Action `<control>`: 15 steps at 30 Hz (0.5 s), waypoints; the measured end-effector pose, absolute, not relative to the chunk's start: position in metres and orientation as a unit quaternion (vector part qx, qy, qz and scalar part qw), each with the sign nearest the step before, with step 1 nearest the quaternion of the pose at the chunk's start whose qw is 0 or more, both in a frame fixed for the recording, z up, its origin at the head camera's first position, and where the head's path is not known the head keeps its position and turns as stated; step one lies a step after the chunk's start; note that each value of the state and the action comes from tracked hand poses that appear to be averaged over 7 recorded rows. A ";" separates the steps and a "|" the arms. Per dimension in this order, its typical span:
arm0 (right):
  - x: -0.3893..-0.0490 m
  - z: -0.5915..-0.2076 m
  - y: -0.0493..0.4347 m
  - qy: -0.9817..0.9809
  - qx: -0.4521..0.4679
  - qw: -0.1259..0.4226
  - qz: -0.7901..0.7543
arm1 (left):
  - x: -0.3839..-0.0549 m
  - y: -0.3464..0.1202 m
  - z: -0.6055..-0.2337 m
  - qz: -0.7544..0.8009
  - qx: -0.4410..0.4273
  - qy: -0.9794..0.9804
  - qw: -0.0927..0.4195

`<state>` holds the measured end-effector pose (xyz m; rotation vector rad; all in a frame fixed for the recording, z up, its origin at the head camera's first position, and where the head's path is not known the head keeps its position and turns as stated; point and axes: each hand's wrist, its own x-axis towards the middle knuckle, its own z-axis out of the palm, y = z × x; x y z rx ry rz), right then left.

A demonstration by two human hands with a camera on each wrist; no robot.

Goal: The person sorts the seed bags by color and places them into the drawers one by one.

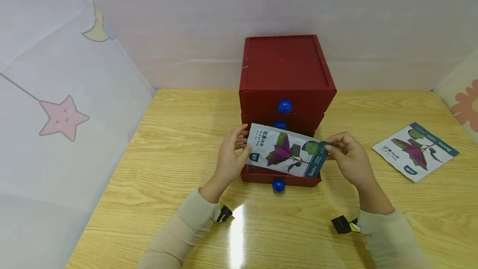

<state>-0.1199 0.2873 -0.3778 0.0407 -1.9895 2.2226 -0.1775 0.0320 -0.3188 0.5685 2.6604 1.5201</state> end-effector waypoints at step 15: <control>-0.119 -0.379 0.290 -0.753 0.003 0.054 0.656 | -0.180 0.029 -0.333 0.440 0.226 0.869 -0.023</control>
